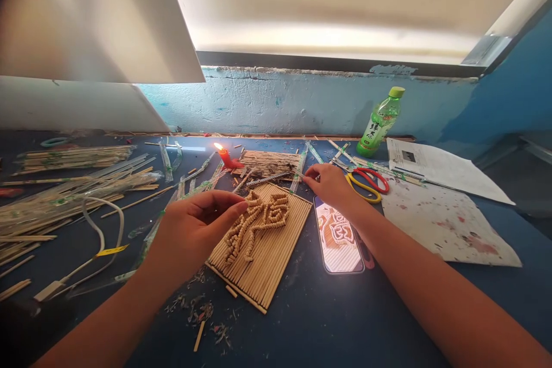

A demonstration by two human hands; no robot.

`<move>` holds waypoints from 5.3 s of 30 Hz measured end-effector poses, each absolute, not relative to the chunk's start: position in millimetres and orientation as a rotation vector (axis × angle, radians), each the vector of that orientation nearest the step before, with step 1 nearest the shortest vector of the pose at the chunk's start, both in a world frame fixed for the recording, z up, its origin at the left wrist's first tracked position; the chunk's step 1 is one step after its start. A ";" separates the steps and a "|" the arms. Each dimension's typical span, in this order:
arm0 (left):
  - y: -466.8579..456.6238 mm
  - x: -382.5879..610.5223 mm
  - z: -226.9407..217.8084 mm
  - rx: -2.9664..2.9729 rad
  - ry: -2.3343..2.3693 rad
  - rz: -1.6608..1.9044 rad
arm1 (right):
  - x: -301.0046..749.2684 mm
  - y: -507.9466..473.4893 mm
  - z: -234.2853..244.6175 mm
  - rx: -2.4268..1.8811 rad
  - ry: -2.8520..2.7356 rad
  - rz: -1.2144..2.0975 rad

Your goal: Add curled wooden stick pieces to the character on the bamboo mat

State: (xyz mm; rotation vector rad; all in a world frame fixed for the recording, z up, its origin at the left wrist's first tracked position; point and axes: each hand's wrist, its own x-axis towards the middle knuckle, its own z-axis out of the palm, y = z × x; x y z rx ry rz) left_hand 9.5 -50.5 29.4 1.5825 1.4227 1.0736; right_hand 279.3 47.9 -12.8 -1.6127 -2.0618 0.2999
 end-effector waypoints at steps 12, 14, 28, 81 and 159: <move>-55.0 12.8 27.9 1.759 1.461 1.022 | 229.4 -24.6 63.6 -0.993 -2.231 0.641; -56.1 14.1 27.6 1.774 1.442 1.035 | 223.5 -29.8 61.2 -0.950 -2.284 0.613; -60.8 18.2 28.1 1.879 1.371 1.056 | 216.4 -36.9 58.1 -1.027 -2.298 0.687; -61.5 18.9 35.1 1.681 1.307 0.839 | 219.2 -34.0 49.1 -1.065 -2.265 0.913; -55.9 -7.3 33.1 1.982 1.367 0.361 | 204.1 -43.3 11.8 -0.791 -2.565 0.857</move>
